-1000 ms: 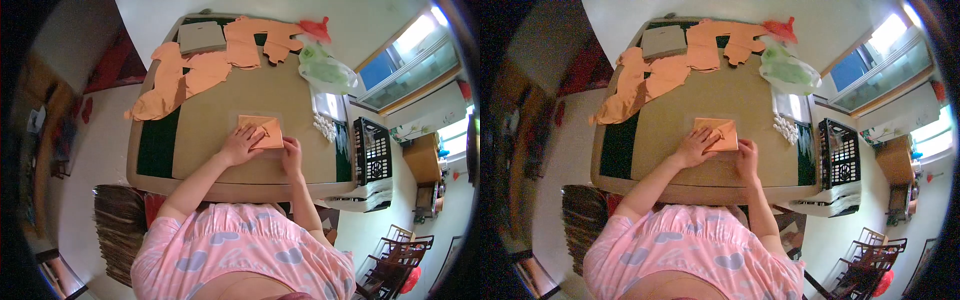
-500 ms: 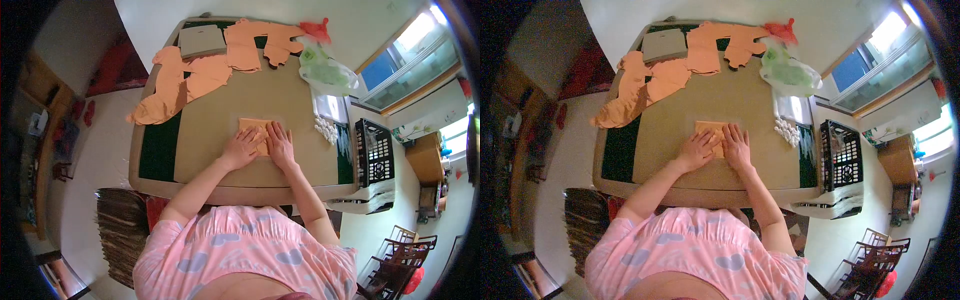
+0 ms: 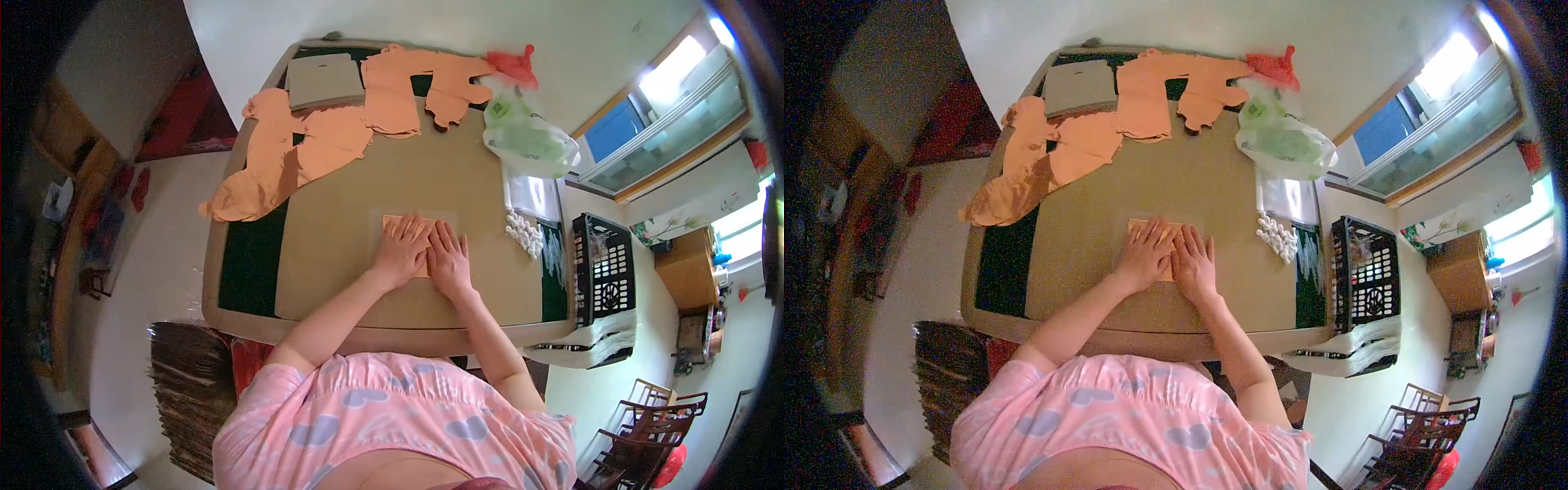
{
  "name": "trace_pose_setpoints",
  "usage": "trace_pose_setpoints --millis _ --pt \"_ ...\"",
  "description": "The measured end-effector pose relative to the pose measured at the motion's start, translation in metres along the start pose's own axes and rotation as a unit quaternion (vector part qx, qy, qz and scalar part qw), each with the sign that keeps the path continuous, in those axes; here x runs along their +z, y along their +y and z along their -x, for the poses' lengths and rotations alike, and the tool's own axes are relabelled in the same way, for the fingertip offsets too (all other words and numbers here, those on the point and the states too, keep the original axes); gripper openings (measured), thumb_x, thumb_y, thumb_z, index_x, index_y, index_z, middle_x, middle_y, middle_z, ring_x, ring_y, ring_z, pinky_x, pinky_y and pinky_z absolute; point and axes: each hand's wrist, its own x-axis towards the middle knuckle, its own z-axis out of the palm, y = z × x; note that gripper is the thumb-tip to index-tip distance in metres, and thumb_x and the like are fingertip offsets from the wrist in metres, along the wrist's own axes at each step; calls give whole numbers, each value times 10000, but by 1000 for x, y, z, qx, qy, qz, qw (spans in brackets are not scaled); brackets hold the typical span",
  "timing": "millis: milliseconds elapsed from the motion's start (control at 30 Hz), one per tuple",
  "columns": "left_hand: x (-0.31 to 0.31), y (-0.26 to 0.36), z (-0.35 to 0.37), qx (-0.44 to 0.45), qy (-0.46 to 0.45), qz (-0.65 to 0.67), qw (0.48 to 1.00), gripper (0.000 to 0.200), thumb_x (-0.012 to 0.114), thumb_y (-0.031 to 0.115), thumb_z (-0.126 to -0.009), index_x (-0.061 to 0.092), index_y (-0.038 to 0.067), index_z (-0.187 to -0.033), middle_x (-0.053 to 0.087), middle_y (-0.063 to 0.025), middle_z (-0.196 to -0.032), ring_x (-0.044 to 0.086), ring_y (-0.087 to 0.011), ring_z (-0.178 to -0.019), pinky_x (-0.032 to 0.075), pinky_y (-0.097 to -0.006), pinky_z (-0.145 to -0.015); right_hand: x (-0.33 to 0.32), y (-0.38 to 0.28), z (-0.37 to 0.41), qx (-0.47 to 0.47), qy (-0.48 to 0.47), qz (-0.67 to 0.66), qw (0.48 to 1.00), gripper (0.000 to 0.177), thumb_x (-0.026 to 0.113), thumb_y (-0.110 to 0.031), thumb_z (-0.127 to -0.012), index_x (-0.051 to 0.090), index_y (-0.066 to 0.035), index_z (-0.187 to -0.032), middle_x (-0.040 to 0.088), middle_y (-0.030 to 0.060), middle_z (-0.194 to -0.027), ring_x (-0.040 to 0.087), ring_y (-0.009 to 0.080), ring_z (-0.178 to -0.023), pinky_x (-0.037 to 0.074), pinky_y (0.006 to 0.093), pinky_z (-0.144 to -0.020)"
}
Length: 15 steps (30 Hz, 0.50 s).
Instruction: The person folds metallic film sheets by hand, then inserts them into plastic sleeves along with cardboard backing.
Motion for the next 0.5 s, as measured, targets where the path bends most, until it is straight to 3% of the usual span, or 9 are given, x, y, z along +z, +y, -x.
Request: trace_pose_setpoints --millis 33,133,167,200,233,267,333,433,500 --pt "-2 2 0 -6 -30 -2 1000 575 414 415 -942 301 165 -1447 177 -165 -1516 144 -323 -1411 115 -526 -1129 -2 4 -1 -8 8 1 1000 437 459 -244 -946 443 -52 -1338 418 155 -1402 361 307 -1322 242 496 -1098" --pt "-12 5 -5 -14 -97 -8 995 617 448 472 -916 303 198 -1450 146 -165 -1524 108 -339 -1415 86 -539 -1127 -21 52 -21 34 61 -207 976 338 481 -169 -923 538 -35 -1229 528 180 -1259 503 325 -1161 397 469 -956" --pt "-14 6 -5 -15 -107 -6 994 624 450 486 -911 306 206 -1449 135 -165 -1527 97 -342 -1416 81 -542 -1127 -7 95 -32 127 107 -382 909 304 519 -163 -900 567 -29 -1169 571 177 -1157 540 328 -1064 422 457 -897" --pt "-14 6 -4 -16 -117 -6 993 630 453 499 -905 309 214 -1448 124 -165 -1529 85 -344 -1418 76 -545 -1126 5 141 -43 213 149 -541 800 271 557 -157 -877 596 -22 -1109 615 175 -1055 577 332 -966 446 445 -837" --pt "-14 5 -4 -11 -108 -5 994 632 451 505 -904 312 212 -1447 123 -164 -1530 82 -344 -1418 76 -544 -1127 -23 157 -58 193 175 -299 918 245 585 -165 -854 621 -33 -1057 623 170 -1006 582 319 -941 448 431 -831" --pt "-13 3 -3 -6 -98 -4 995 634 449 511 -903 316 209 -1445 121 -163 -1530 78 -343 -1419 76 -542 -1128 -51 169 -71 158 188 -36 969 220 614 -174 -830 646 -44 -1005 631 164 -956 587 306 -917 449 417 -824" --pt "-15 4 -3 -3 -84 -5 996 639 440 522 -903 314 209 -1445 117 -161 -1532 73 -343 -1420 77 -539 -1129 -53 205 -81 219 200 31 955 189 623 -177 -807 674 -57 -944 644 162 -922 602 287 -896 464 398 -806" --pt "-18 4 -1 -5 -83 -8 997 645 421 536 -905 298 215 -1451 107 -158 -1535 66 -343 -1421 81 -536 -1131 -62 219 -91 350 67 -53 933 208 636 -189 -782 678 -48 -930 656 159 -908 625 263 -860 489 381 -753" --pt "-12 2 -1 -5 -87 -10 996 647 409 541 -907 285 221 -1455 97 -156 -1537 61 -342 -1423 83 -533 -1132 -46 252 -96 344 55 -100 932 219 671 -254 -720 693 -84 -857 681 139 -893 643 279 -859 500 392 -754"
